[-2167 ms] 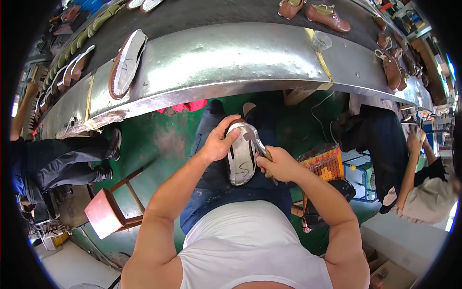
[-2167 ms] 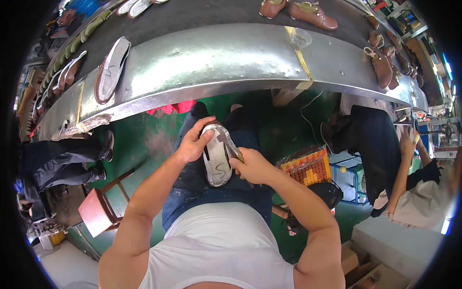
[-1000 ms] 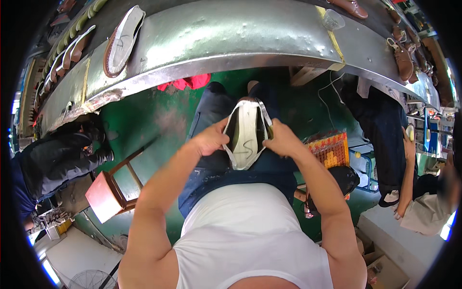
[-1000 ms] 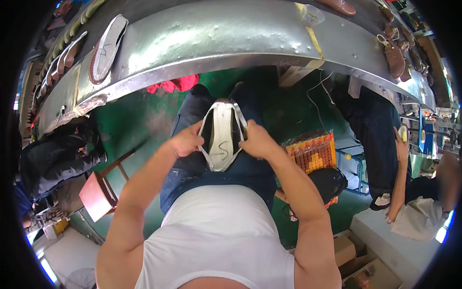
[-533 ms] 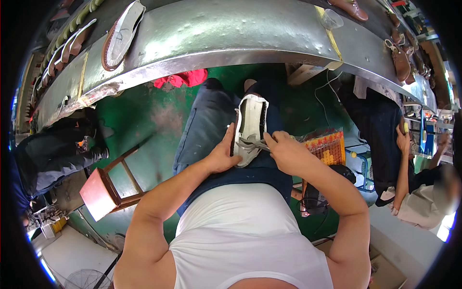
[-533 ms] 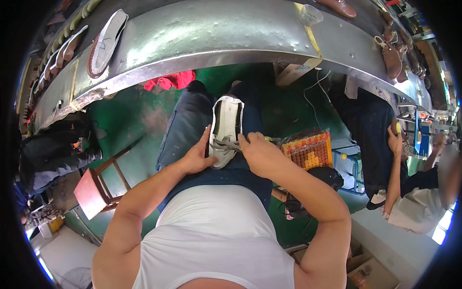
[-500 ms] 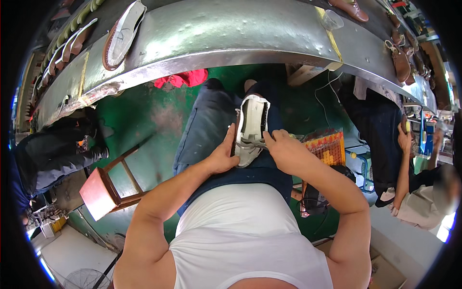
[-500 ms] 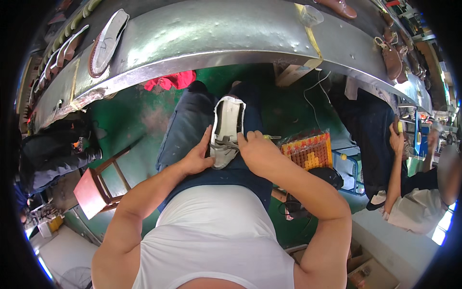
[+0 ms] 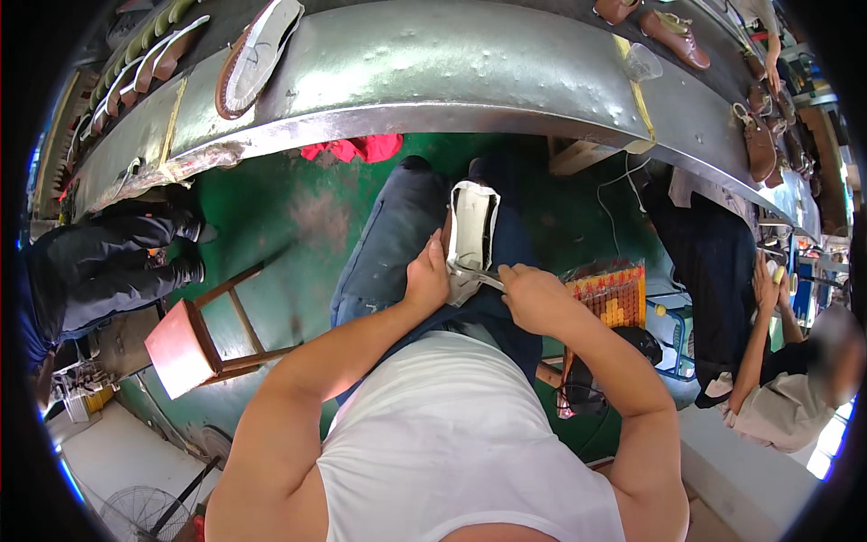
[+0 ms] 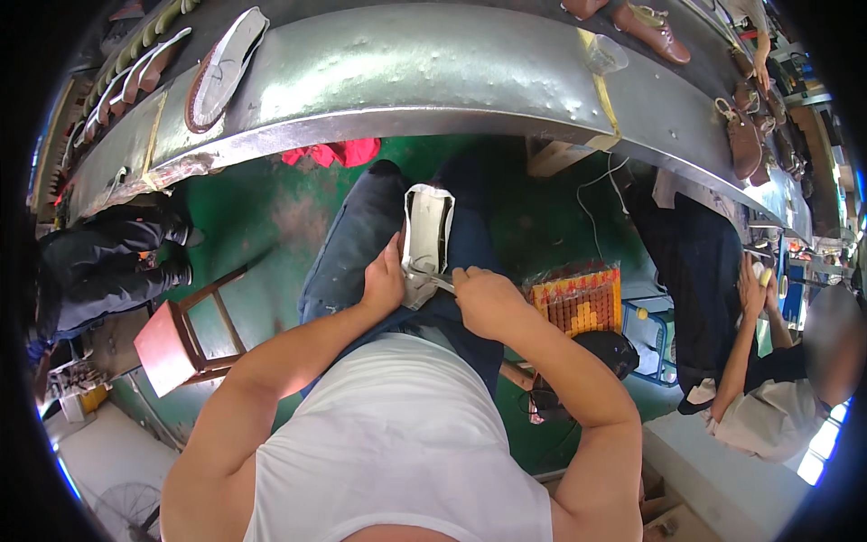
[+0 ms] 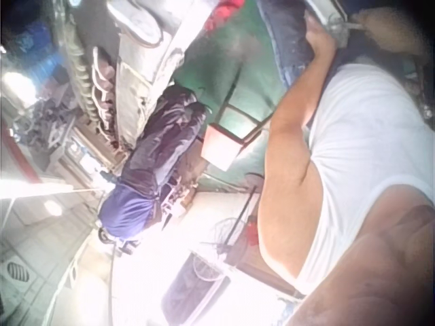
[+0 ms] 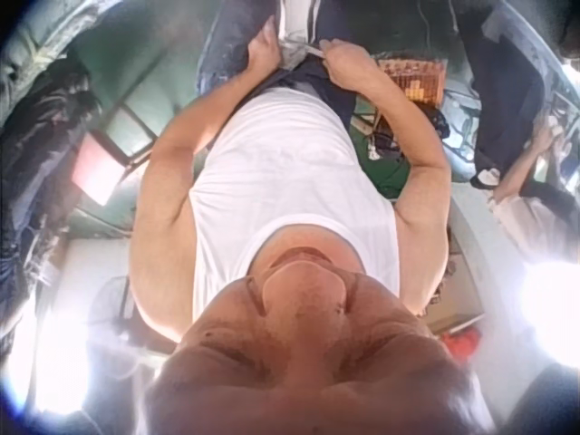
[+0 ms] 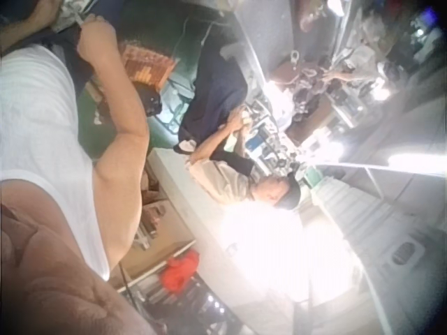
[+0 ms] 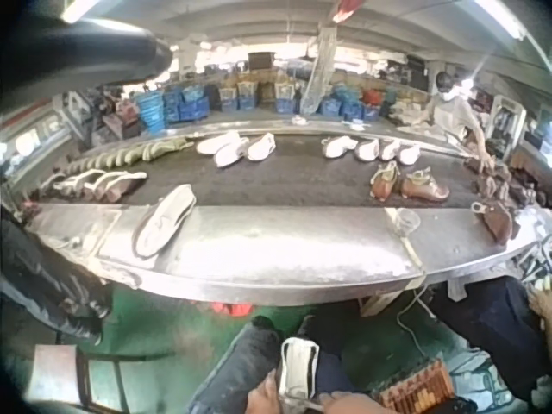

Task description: Manually lasting shoes by pulling the upper over the last and securing it with pliers.

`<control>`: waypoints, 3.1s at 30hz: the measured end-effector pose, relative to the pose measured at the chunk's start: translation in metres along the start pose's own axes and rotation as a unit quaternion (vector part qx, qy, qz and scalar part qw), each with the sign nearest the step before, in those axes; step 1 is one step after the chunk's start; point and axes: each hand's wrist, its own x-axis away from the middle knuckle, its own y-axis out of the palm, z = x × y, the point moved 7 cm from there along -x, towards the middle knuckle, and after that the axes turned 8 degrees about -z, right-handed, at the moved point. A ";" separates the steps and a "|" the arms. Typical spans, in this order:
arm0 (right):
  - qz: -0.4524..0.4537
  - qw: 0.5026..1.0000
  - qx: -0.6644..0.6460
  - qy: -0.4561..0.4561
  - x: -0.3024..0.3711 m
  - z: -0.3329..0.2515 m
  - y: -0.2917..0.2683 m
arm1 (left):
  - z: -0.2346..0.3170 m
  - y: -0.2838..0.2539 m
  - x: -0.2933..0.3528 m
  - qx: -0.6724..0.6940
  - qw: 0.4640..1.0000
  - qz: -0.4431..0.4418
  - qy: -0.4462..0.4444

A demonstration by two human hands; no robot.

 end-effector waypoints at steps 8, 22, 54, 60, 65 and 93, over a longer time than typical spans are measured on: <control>0.003 0.993 -0.034 0.114 -0.014 0.028 -0.005 | 0.026 0.004 0.006 -0.141 0.973 -0.063 0.170; 0.001 0.981 -0.161 0.109 -0.041 0.053 0.003 | 0.065 0.004 0.004 -0.352 0.876 -0.320 0.077; -0.094 0.933 -0.340 0.075 0.021 0.025 -0.011 | 0.090 -0.033 -0.004 -0.142 0.979 -0.095 0.107; -0.335 0.886 -0.289 0.138 0.000 0.025 -0.045 | 0.098 -0.015 0.007 -0.265 0.941 -0.132 0.166; -0.226 0.953 -0.180 0.087 -0.029 0.026 -0.034 | 0.009 0.023 -0.019 0.469 0.853 -0.196 -0.119; -0.199 0.707 -0.657 0.169 0.040 0.077 0.039 | 0.038 0.032 -0.046 0.254 0.925 -0.222 -0.173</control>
